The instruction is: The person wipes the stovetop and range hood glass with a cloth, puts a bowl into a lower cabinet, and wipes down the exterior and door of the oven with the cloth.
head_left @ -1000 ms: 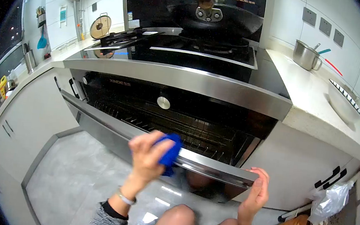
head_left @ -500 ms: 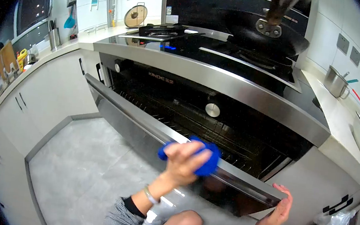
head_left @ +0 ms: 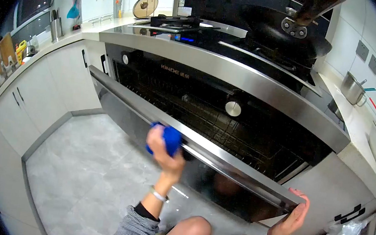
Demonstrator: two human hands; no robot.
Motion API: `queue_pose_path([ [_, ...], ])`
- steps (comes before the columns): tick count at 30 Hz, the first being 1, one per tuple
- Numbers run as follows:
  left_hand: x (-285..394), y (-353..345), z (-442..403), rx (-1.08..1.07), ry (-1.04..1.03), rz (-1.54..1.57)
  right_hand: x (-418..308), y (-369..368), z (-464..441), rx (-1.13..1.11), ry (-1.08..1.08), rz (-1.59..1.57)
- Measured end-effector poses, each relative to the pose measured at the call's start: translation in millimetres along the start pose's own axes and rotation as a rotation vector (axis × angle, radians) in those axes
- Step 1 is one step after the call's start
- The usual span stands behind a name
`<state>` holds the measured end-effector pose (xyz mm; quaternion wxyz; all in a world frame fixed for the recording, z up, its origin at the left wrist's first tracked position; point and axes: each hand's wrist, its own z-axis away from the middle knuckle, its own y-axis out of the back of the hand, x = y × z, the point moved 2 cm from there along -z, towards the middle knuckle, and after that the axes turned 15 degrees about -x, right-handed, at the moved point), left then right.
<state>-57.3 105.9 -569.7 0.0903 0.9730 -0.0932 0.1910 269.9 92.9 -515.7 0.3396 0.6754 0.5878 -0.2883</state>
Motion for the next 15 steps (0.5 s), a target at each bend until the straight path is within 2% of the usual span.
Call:
queue_pose_path([
  [1, 20, -2, 11, -0.069, -0.16, 0.075, 0, -2, 1, 0.011, 0.01, -0.03],
  [3, 66, -10, 42, -0.219, -0.341, 0.229, -3, -4, 0, 0.021, 0.018, -0.023],
  [4, 82, -14, 44, -0.189, -0.354, 0.214, -4, -3, 0, 0.037, 0.03, -0.009],
  [7, 38, -6, 35, -0.256, -0.516, 0.146, 0, 5, 2, 0.008, 0.003, -0.062],
  [9, 0, 14, 1, -0.155, -0.318, -0.017, 2, 7, 3, 0.01, 0.002, -0.064],
  [11, -20, 23, -10, -0.177, -0.167, -0.103, 3, 3, 4, 0.025, -0.002, -0.075],
  [13, -6, 13, -1, -0.108, -0.093, -0.117, 0, -2, 3, 0.066, 0.013, -0.077],
  [15, 22, 4, 19, -0.1, -0.166, -0.02, -2, -4, 2, 0.068, 0.022, -0.079],
])
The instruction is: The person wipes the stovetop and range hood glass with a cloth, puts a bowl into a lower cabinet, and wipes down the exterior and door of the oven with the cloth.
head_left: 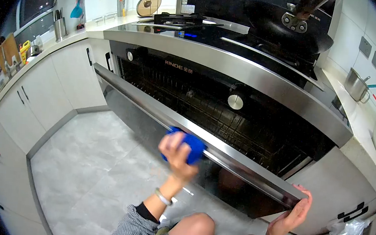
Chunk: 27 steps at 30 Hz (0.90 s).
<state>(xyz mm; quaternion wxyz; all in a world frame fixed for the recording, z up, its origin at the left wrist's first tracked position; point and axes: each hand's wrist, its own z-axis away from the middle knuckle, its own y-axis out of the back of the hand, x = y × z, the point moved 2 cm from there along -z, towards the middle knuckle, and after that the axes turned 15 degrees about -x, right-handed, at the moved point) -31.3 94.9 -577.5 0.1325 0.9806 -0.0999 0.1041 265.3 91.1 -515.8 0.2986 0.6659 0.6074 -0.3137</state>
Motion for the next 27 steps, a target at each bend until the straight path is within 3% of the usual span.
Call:
queue_pose_path([
  [2, 42, -5, 6, -0.106, -0.099, 0.135, -1, 1, 1, -0.007, 0.0, 0.003],
  [5, 4, 3, 6, -0.142, -0.263, 0.086, 1, 9, 1, -0.013, -0.024, -0.009],
  [7, -21, 12, -10, -0.022, 0.037, -0.077, 4, 14, 4, -0.081, -0.046, 0.009],
  [10, 6, 6, -9, 0.035, 0.142, 0.019, -4, 11, -1, -0.098, 0.018, 0.103],
  [12, 38, -9, 9, 0.033, -0.056, 0.123, 1, 15, -3, -0.105, 0.028, 0.052],
  [13, 63, -14, 20, -0.098, -0.083, 0.121, 2, 17, -2, -0.146, 0.034, -0.018],
  [17, 162, -30, 37, -0.236, -0.15, 0.251, 3, 28, -1, -0.24, 0.035, 0.019],
  [20, 216, -42, 53, -0.355, -0.273, 0.345, 2, 27, -1, -0.169, -0.034, -0.079],
  [21, 218, -43, 52, -0.353, -0.278, 0.354, 1, 31, -1, -0.264, 0.019, -0.08],
  [23, 220, -45, 50, -0.307, -0.316, 0.349, 1, 31, -1, -0.24, -0.004, -0.076],
  [25, 192, -35, 43, -0.339, -0.457, 0.303, -2, 33, 0, -0.228, -0.039, -0.07],
  [27, 140, -36, 48, -0.279, -0.384, 0.171, -7, 36, -1, -0.279, -0.065, -0.062],
])
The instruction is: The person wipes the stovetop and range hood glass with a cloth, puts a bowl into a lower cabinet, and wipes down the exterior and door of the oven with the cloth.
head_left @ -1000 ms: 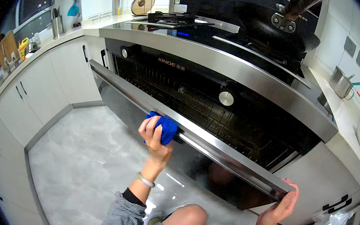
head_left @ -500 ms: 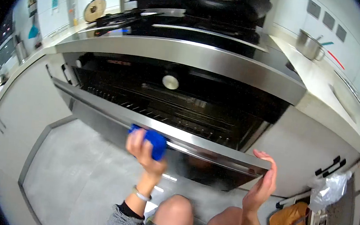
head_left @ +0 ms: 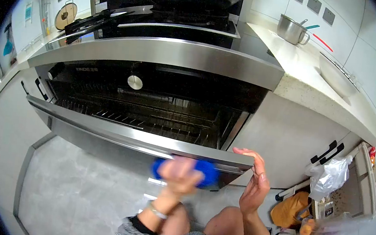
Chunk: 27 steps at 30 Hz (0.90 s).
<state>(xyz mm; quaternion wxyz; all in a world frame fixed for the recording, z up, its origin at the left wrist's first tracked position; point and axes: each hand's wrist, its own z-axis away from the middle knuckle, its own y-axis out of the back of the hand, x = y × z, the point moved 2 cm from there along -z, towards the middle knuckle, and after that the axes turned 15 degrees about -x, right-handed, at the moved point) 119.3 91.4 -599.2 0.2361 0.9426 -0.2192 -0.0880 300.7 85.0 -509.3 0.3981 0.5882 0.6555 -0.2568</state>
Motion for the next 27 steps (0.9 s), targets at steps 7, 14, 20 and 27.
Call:
queue_pose_path([
  [7, 16, 10, -9, -0.014, 0.171, 0.092, 4, -8, 0, 0.025, 0.075, -0.017],
  [14, 47, 13, -22, -0.085, 0.047, 0.081, -1, 4, 3, -0.029, 0.038, -0.042],
  [20, 64, 10, -20, -0.087, 0.07, 0.172, 4, 4, 7, -0.066, 0.082, 0.007],
  [27, 36, 26, -10, -0.163, 0.074, 0.042, -1, 8, 7, -0.101, 0.08, -0.028],
])
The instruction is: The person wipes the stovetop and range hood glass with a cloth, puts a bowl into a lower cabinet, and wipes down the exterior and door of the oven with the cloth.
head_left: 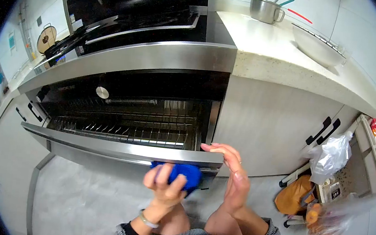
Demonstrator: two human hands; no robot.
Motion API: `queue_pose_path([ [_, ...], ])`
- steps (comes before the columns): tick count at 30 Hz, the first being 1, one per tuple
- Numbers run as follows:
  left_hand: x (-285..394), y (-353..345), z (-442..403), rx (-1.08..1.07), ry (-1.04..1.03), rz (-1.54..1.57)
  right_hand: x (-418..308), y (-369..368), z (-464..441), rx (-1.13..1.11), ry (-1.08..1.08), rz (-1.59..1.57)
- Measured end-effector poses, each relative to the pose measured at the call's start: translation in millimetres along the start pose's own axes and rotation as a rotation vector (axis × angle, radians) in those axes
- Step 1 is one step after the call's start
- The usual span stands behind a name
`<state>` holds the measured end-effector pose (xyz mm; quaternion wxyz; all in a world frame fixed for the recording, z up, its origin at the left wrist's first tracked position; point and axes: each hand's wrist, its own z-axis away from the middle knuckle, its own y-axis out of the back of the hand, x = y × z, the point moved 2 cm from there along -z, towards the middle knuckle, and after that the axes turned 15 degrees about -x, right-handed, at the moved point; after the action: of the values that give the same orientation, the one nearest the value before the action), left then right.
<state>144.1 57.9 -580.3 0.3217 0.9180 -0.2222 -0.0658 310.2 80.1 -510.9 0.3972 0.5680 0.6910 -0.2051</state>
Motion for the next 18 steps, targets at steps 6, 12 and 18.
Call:
queue_pose_path([
  [6, 36, -8, -14, -0.071, -0.02, 0.072, 0, -3, 1, -0.006, 0.012, 0.038],
  [12, 0, 2, 1, 0.057, 0.042, 0.022, -5, -1, 3, -0.024, -0.002, 0.0],
  [18, 46, -12, -15, -0.008, 0.047, 0.048, -3, -6, 4, 0.016, 0.029, 0.002],
])
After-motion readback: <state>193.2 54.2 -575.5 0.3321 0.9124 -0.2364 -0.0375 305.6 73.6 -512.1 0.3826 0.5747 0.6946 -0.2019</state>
